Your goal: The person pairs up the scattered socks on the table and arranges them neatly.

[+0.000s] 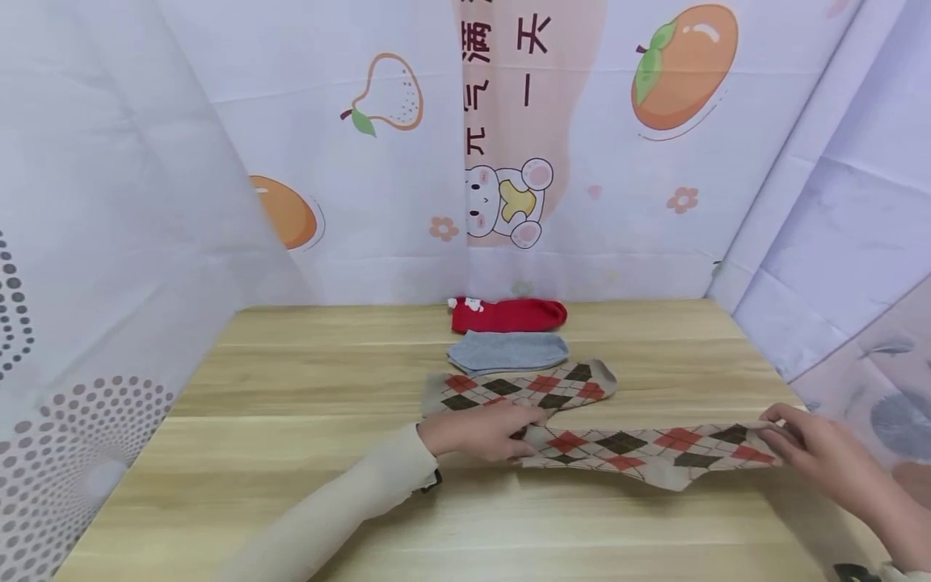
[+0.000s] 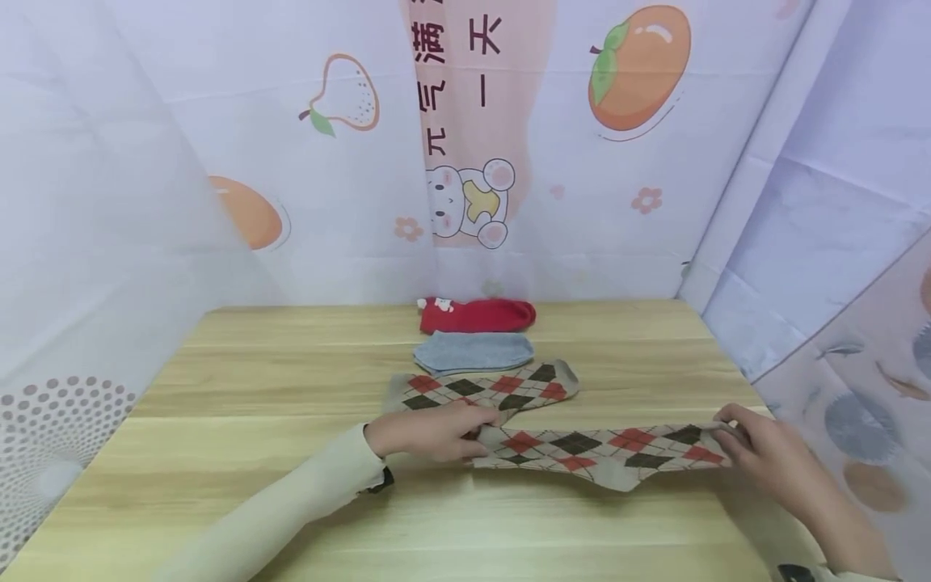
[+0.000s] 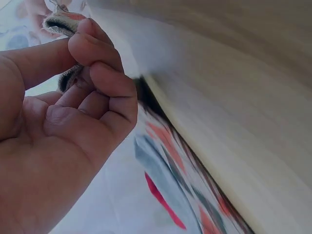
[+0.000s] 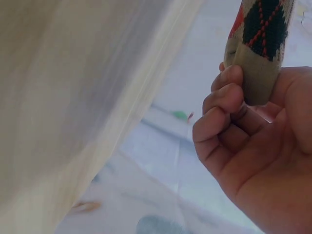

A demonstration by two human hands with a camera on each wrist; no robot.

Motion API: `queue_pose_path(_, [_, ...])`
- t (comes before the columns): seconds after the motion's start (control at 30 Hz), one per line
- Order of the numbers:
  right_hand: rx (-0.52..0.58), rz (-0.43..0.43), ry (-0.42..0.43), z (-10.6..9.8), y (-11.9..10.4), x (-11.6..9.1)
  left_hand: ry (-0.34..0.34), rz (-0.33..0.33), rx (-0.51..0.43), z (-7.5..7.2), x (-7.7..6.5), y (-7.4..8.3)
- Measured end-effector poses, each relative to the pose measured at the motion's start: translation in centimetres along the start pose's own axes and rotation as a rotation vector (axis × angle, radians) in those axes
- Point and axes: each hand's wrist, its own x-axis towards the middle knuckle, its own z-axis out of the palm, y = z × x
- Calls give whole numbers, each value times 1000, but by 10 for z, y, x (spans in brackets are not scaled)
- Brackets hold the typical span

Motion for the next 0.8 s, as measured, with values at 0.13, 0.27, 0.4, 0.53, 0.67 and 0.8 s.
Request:
queue_pose_path(0.13, [1,-102,68,4,-10,12,27,-6,-25,-4,-17,-9])
queue_pose_path(0.27, [9,-170,99,12,-21,22,49,-28,-36,-9,-34,-15])
queue_pose_path(0.4, [40,-225,97,17,-31,31,66,-70,-43,-12,-48,-20])
queue_pose_path(0.53, [47,-265,90,19,-40,41,81,-118,-82,-15,-60,-25])
queue_pose_path(0.67, [66,-287,68,20,-51,52,101,-136,-132,-19,-73,-31])
queue_pose_path(0.8, [70,-307,48,20,-64,64,126,-153,-167,-25,-88,-38])
